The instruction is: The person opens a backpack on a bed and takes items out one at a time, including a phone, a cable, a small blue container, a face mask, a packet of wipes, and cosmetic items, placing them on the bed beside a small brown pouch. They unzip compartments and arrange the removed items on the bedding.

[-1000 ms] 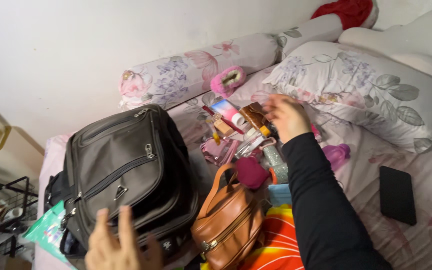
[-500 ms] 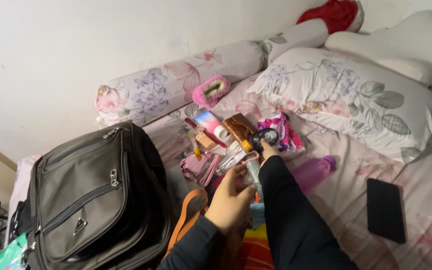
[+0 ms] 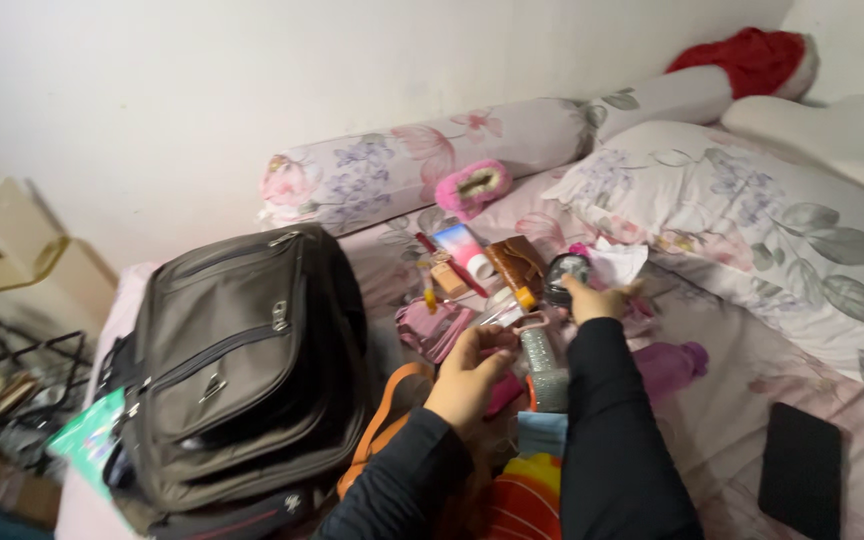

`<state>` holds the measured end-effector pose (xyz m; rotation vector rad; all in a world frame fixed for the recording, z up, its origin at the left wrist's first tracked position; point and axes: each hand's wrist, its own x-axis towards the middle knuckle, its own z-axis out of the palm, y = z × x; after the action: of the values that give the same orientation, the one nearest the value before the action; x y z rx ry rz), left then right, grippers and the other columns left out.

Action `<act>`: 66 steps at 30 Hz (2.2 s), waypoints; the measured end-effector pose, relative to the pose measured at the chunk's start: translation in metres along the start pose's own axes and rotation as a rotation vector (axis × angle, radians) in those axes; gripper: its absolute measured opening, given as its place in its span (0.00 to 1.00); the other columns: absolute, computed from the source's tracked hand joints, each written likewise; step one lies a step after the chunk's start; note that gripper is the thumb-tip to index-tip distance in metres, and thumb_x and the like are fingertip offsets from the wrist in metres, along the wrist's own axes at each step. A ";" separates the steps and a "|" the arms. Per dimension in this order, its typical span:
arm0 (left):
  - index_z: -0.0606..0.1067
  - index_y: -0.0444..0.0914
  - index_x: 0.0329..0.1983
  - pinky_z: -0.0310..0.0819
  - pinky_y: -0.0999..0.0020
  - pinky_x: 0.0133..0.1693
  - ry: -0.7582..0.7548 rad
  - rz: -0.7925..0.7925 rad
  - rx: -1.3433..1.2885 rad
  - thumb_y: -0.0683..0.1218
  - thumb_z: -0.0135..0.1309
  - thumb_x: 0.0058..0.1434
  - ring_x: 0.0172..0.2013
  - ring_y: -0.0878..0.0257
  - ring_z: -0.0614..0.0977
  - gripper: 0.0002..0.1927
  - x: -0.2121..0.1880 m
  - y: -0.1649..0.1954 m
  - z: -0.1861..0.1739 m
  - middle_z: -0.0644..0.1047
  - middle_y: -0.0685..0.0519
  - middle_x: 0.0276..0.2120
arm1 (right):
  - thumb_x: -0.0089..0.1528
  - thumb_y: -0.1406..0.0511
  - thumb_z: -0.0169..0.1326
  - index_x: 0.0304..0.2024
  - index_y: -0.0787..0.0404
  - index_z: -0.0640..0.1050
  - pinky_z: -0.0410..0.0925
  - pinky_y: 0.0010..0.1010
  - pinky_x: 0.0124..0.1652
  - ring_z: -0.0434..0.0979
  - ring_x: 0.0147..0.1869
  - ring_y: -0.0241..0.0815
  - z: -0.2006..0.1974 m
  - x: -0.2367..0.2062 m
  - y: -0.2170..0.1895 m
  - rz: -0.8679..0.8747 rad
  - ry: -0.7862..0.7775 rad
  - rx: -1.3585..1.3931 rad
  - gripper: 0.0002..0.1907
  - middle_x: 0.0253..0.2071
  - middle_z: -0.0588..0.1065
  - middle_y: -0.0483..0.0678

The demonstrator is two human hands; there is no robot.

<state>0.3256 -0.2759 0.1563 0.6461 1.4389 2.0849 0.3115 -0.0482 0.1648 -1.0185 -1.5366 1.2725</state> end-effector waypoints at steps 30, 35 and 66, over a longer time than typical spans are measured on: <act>0.76 0.47 0.59 0.75 0.54 0.51 0.679 0.658 1.527 0.38 0.52 0.60 0.55 0.42 0.75 0.24 -0.247 0.207 -0.338 0.71 0.42 0.63 | 0.60 0.66 0.49 0.66 0.63 0.69 0.71 0.31 0.32 0.77 0.42 0.39 0.090 -0.369 -0.077 0.353 -1.433 0.352 0.30 0.45 0.78 0.50; 0.75 0.50 0.62 0.76 0.57 0.45 0.635 0.675 1.606 0.35 0.51 0.55 0.47 0.47 0.78 0.31 -0.235 0.240 -0.368 0.75 0.47 0.55 | 0.61 0.68 0.49 0.67 0.62 0.71 0.67 0.25 0.36 0.75 0.46 0.36 0.126 -0.375 -0.085 0.055 -1.465 0.269 0.29 0.49 0.79 0.49; 0.81 0.51 0.54 0.75 0.58 0.45 0.744 0.703 1.545 0.35 0.52 0.57 0.44 0.51 0.79 0.24 -0.255 0.209 -0.388 0.77 0.52 0.44 | 0.55 0.66 0.61 0.61 0.54 0.74 0.67 0.42 0.62 0.69 0.66 0.59 0.242 -0.468 -0.076 -1.050 -1.008 -0.233 0.30 0.65 0.68 0.56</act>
<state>0.2364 -0.7751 0.2058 1.0063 3.6742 1.1481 0.2087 -0.5706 0.1599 0.4964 -2.4843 0.8004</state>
